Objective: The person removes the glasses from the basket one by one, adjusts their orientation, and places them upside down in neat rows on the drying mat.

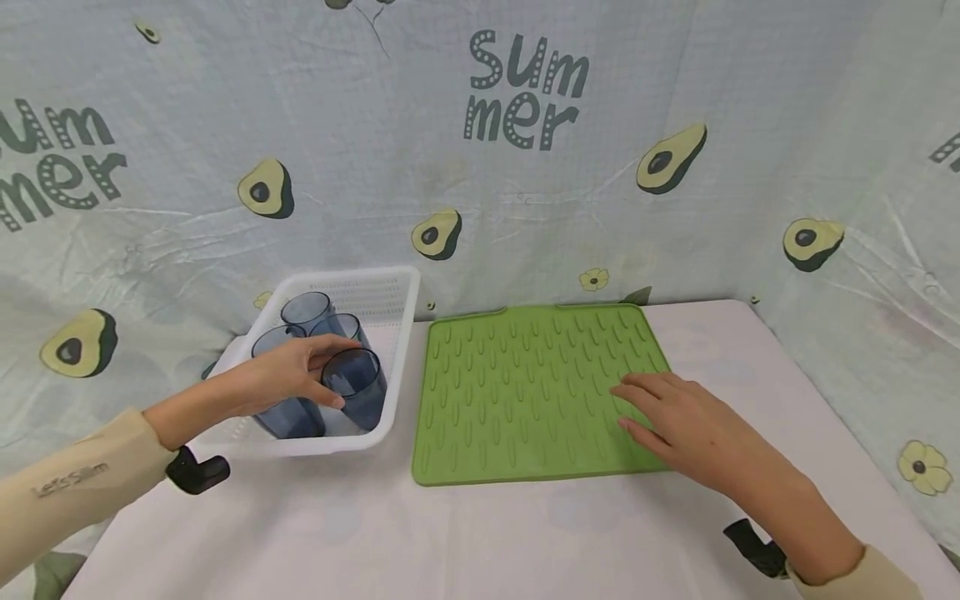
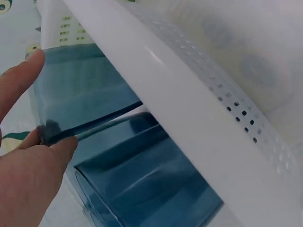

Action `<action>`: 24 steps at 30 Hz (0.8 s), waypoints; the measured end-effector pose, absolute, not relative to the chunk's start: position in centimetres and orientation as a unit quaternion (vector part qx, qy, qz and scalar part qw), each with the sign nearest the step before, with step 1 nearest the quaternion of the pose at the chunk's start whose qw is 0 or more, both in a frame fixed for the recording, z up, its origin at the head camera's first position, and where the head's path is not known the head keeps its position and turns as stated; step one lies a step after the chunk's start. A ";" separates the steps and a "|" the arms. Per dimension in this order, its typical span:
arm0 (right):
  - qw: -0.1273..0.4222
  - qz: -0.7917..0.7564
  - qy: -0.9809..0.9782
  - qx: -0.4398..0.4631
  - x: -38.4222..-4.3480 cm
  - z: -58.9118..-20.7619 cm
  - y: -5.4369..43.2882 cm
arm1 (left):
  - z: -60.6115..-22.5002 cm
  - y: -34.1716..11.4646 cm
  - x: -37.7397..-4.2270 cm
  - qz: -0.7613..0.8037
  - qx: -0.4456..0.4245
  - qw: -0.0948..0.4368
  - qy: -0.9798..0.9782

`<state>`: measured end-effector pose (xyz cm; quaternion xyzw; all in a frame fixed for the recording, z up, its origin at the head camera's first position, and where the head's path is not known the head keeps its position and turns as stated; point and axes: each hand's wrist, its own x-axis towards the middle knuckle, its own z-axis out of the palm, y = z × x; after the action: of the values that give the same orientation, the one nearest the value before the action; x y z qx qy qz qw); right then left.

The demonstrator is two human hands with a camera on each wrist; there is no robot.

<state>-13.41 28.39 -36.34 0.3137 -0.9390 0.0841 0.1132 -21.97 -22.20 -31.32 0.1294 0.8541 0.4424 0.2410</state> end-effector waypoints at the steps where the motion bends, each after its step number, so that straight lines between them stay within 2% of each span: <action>1: 0.116 0.085 -0.938 0.315 -13.4 -36.3 28.4 | -31.3 -21.9 -22.0 0.439 0.129 0.237 0.857; 8: 0.116 0.086 -0.934 0.326 -13.5 -36.5 28.2 | -31.9 -20.5 -21.4 0.402 0.081 0.195 0.891; 15: 0.114 0.085 -0.934 0.327 -13.5 -36.5 28.2 | -33.2 -20.4 -20.3 0.490 0.069 0.189 0.848; 24: 0.116 0.083 -0.930 0.339 -13.5 -36.8 28.0 | -33.5 -19.8 -19.4 0.481 0.041 0.169 0.859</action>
<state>-13.50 27.96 -36.81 0.3391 -0.9298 0.0833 0.1164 -19.42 -19.82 -33.49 0.0407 0.8592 0.4811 0.1691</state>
